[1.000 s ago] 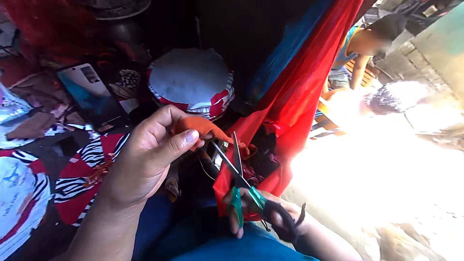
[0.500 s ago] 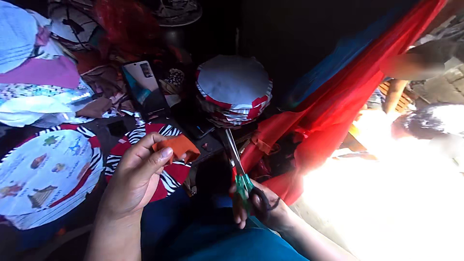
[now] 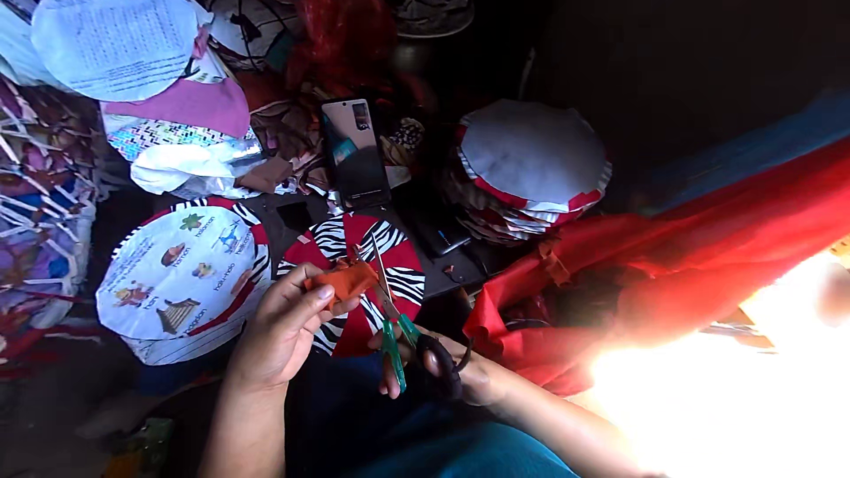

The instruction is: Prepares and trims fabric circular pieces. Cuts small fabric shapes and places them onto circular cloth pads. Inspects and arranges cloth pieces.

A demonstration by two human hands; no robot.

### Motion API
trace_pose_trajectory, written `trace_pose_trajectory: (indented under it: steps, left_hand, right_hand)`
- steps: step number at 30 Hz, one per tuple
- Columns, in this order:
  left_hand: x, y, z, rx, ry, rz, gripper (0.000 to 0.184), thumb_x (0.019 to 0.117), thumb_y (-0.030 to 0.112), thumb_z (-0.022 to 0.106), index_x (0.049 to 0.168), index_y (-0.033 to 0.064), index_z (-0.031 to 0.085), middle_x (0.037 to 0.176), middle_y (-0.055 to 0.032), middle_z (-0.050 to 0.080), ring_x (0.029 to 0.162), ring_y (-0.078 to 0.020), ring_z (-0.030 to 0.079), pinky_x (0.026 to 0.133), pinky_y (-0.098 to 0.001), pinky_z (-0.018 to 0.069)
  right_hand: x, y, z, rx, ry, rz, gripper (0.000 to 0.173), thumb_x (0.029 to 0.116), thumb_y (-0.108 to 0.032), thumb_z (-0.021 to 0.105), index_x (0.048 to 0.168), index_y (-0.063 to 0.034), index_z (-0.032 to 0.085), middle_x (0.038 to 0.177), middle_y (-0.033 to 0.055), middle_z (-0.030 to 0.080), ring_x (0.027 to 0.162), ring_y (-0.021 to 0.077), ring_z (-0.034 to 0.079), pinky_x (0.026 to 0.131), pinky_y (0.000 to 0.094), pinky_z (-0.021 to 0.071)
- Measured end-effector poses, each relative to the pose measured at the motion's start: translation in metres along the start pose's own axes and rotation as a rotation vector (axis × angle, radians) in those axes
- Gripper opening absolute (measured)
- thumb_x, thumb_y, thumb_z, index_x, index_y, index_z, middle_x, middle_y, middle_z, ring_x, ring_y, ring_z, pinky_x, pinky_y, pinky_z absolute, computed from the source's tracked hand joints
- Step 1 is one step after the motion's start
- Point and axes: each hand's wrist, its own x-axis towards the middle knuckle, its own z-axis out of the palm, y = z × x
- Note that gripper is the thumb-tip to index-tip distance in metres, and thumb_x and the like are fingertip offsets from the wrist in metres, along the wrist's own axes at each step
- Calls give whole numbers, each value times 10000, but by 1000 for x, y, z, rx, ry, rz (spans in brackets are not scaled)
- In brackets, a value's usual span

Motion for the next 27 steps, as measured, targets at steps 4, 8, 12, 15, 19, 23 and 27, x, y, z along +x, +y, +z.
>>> trace_pose_trajectory:
  steps: [4, 8, 12, 15, 19, 23, 27]
  left_hand:
    - [-8, -3, -16, 181, 42, -23, 204, 944, 175, 627, 1145, 172, 591, 1032, 40, 733, 949, -107, 725, 878, -287, 604]
    - [1, -7, -23, 357, 30, 138, 730, 921, 575, 657, 1450, 112, 461, 1302, 45, 618, 1149, -90, 629, 979, -310, 541]
    - [11, -8, -18, 186, -142, 222, 626, 949, 585, 613, 1396, 149, 579, 1407, 14, 612, 1286, -109, 576, 1075, -312, 479]
    - [13, -12, -13, -4, -181, 220, 242, 981, 388, 657, 1115, 211, 754, 1143, 27, 742, 1105, -95, 681, 995, -298, 545]
    - [11, -14, -7, 29, -57, 177, 75, 959, 247, 696, 969, 226, 767, 914, 91, 739, 876, -7, 693, 840, -218, 583]
    - [9, -15, -9, 77, -44, 141, 78, 958, 182, 689, 977, 204, 761, 917, 87, 740, 871, -12, 695, 842, -217, 584]
    - [8, -14, -5, 128, 60, 98, 176, 993, 87, 580, 962, 176, 729, 870, 76, 739, 827, -26, 703, 800, -218, 593]
  right_hand:
    - [11, -1, 4, 37, -29, 31, 658, 991, -644, 483, 1346, -93, 534, 961, -32, 707, 937, 77, 678, 897, 274, 542]
    - [20, -4, 8, 181, -118, 18, 626, 998, -616, 498, 1352, -103, 562, 974, -9, 718, 915, 96, 697, 866, 276, 565]
    - [25, -10, 14, 340, -182, 20, 643, 977, -637, 518, 1346, -115, 591, 977, 17, 734, 901, 123, 718, 842, 287, 579]
    - [26, -10, 11, 365, -185, -18, 654, 976, -647, 508, 1364, -127, 594, 986, 24, 739, 887, 124, 720, 819, 285, 580]
    - [23, -7, 3, 390, -148, -46, 615, 992, -605, 522, 1337, -103, 607, 964, 20, 734, 858, 115, 716, 795, 279, 583]
    - [23, -3, 0, 339, -88, -59, 427, 1035, -449, 552, 1272, -108, 655, 910, -40, 722, 793, 41, 685, 741, 220, 566]
    - [22, -1, 0, 207, -25, -102, 342, 1044, -375, 568, 1255, -119, 648, 860, -76, 692, 778, 19, 657, 745, 213, 547]
